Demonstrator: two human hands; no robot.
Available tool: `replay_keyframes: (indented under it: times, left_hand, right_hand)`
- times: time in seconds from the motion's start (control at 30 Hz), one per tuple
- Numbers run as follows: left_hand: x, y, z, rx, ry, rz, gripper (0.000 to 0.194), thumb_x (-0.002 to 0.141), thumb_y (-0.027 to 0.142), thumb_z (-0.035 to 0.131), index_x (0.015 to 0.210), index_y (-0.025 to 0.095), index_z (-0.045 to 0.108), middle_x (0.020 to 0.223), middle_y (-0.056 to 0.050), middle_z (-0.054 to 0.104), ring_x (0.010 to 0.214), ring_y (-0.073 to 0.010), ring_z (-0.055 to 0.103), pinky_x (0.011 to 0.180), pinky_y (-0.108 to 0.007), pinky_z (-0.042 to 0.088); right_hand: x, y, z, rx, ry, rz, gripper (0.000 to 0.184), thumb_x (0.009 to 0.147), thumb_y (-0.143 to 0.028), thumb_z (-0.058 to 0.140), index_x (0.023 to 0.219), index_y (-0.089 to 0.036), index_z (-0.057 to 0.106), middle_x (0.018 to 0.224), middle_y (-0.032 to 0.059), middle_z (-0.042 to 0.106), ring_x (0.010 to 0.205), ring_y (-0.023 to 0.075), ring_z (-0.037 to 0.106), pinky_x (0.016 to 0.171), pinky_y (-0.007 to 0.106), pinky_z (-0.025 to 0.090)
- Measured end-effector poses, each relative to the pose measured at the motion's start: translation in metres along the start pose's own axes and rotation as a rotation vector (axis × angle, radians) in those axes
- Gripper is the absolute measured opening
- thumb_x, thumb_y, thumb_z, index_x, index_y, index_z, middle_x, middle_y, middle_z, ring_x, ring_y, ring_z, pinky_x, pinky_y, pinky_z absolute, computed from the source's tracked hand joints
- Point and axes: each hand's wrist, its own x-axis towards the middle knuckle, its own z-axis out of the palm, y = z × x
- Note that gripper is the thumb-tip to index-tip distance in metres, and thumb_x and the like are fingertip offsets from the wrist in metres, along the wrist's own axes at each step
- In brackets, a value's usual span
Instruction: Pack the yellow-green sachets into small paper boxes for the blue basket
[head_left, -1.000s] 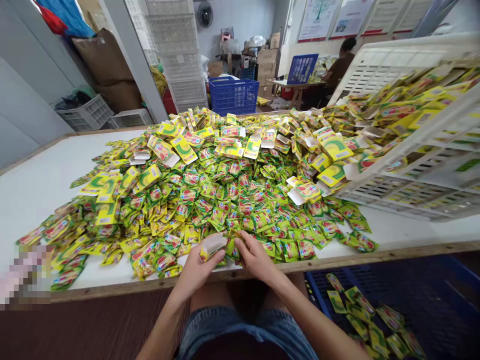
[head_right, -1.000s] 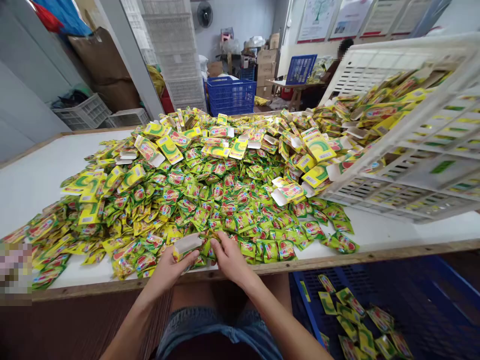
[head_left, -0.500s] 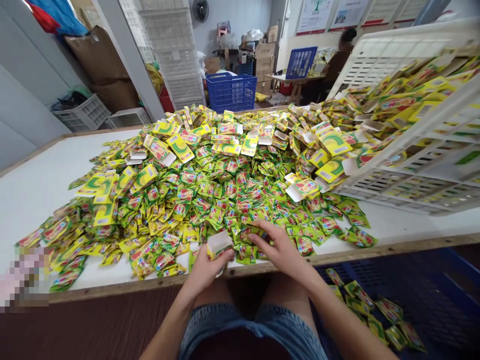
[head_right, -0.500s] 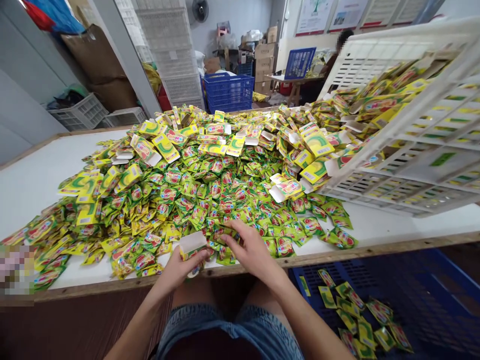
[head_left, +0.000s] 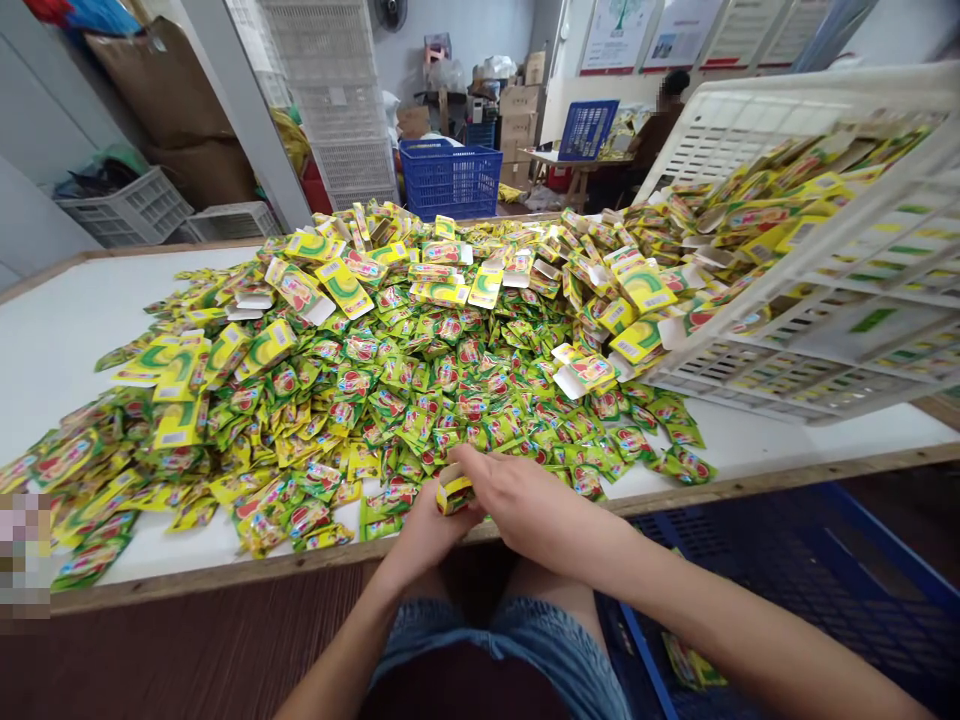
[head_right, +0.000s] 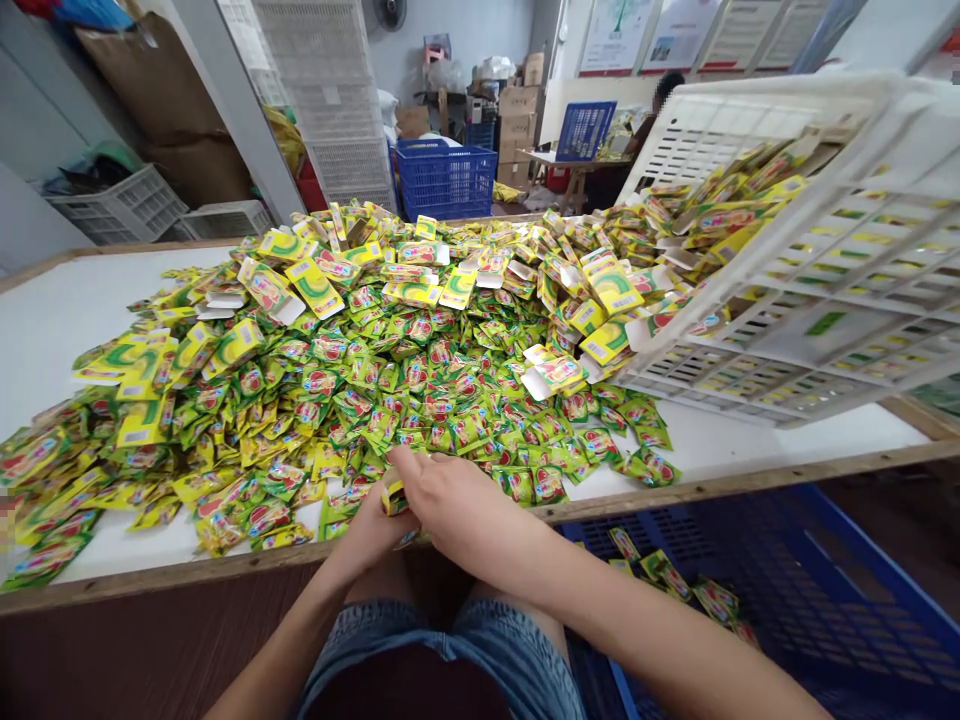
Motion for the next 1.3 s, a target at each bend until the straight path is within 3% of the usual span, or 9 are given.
replay_keyframes:
  times: [0.13, 0.37, 0.47, 0.63, 0.8, 0.9, 1.0, 1.2, 1.3]
  left_hand:
    - [0.003, -0.005, 0.003, -0.02, -0.029, 0.03, 0.022, 0.066, 0.025, 0.07, 0.084, 0.016, 0.062, 0.079, -0.003, 0.065, 0.074, -0.0185, 0.058, 0.069, -0.026, 0.047]
    - [0.006, -0.016, 0.002, -0.092, -0.046, 0.041, 0.027, 0.063, 0.022, 0.07, 0.089, 0.016, 0.064, 0.085, -0.003, 0.067, 0.078, -0.02, 0.06, 0.071, -0.028, 0.048]
    - [0.005, -0.015, -0.002, -0.078, -0.022, 0.072, 0.027, 0.062, 0.019, 0.069, 0.088, 0.017, 0.067, 0.086, -0.004, 0.069, 0.082, -0.0226, 0.061, 0.076, -0.031, 0.049]
    - [0.004, -0.015, -0.009, -0.067, -0.126, 0.162, 0.031, 0.065, 0.026, 0.071, 0.094, 0.018, 0.067, 0.098, -0.006, 0.068, 0.097, -0.0278, 0.06, 0.086, -0.034, 0.046]
    - [-0.005, -0.023, -0.013, -0.108, 0.121, 0.168, 0.055, 0.072, 0.027, 0.072, 0.117, 0.023, 0.04, 0.103, -0.006, 0.063, 0.093, -0.0208, 0.062, 0.083, -0.03, 0.045]
    - [-0.013, -0.034, -0.012, -0.139, 0.184, 0.205, 0.058, 0.077, 0.022, 0.068, 0.118, 0.026, 0.028, 0.101, -0.005, 0.063, 0.089, -0.0179, 0.063, 0.079, -0.029, 0.046]
    - [-0.018, -0.045, -0.012, -0.092, 0.268, 0.308, 0.04, 0.08, 0.021, 0.064, 0.111, 0.023, 0.039, 0.103, -0.006, 0.06, 0.092, -0.0178, 0.061, 0.079, -0.028, 0.047]
    - [-0.018, -0.038, -0.024, 0.119, 0.264, 0.442, 0.004, 0.083, 0.018, 0.061, 0.086, 0.019, 0.06, 0.093, -0.005, 0.061, 0.09, -0.0181, 0.06, 0.081, -0.029, 0.047]
    - [-0.018, -0.029, -0.023, 0.034, 0.287, 0.433, 0.015, 0.084, 0.017, 0.059, 0.099, 0.021, 0.058, 0.099, -0.006, 0.064, 0.095, -0.0196, 0.061, 0.086, -0.032, 0.047]
  right_hand:
    - [-0.009, 0.006, 0.001, 0.134, 0.058, 0.108, 0.017, 0.083, -0.007, 0.049, 0.096, -0.018, 0.05, 0.082, 0.0032, 0.059, 0.072, 0.0165, 0.056, 0.06, 0.026, 0.038]
    - [-0.005, -0.005, 0.012, 0.004, 0.085, 0.112, 0.015, 0.084, -0.006, 0.048, 0.084, -0.016, 0.058, 0.085, 0.0064, 0.054, 0.072, 0.0167, 0.049, 0.061, 0.027, 0.041]
    - [-0.001, -0.005, 0.018, -0.022, 0.125, 0.072, 0.014, 0.082, -0.007, 0.054, 0.085, -0.017, 0.064, 0.106, 0.0108, 0.055, 0.099, 0.0238, 0.048, 0.083, 0.037, 0.043]
    - [-0.004, -0.002, 0.028, 0.135, 0.084, 0.037, 0.014, 0.086, -0.025, 0.057, 0.076, -0.02, 0.067, 0.135, 0.0045, 0.044, 0.127, 0.03, 0.029, 0.103, 0.052, 0.026]
    - [-0.018, 0.003, 0.058, 0.475, 0.26, 0.184, 0.018, 0.09, -0.017, 0.048, 0.106, -0.021, 0.055, 0.115, 0.0075, 0.056, 0.111, 0.0199, 0.049, 0.095, 0.038, 0.041]
    - [-0.025, 0.007, 0.086, 0.654, 0.438, 0.28, 0.022, 0.089, -0.019, 0.05, 0.111, -0.021, 0.048, 0.106, 0.0067, 0.059, 0.1, 0.0177, 0.057, 0.087, 0.032, 0.047]
    - [-0.027, 0.008, 0.099, 0.661, 0.562, 0.279, 0.021, 0.088, -0.02, 0.052, 0.11, -0.021, 0.05, 0.102, 0.0066, 0.06, 0.098, 0.0184, 0.059, 0.086, 0.033, 0.048]
    - [-0.019, 0.003, 0.089, 0.625, 0.5, 0.152, 0.016, 0.09, -0.016, 0.048, 0.095, -0.022, 0.061, 0.101, 0.0061, 0.062, 0.102, 0.0194, 0.057, 0.09, 0.034, 0.045]
    - [-0.016, 0.001, 0.089, 0.666, 0.625, 0.208, 0.019, 0.088, -0.015, 0.052, 0.104, -0.022, 0.057, 0.1, 0.0057, 0.062, 0.096, 0.0179, 0.06, 0.086, 0.032, 0.048]
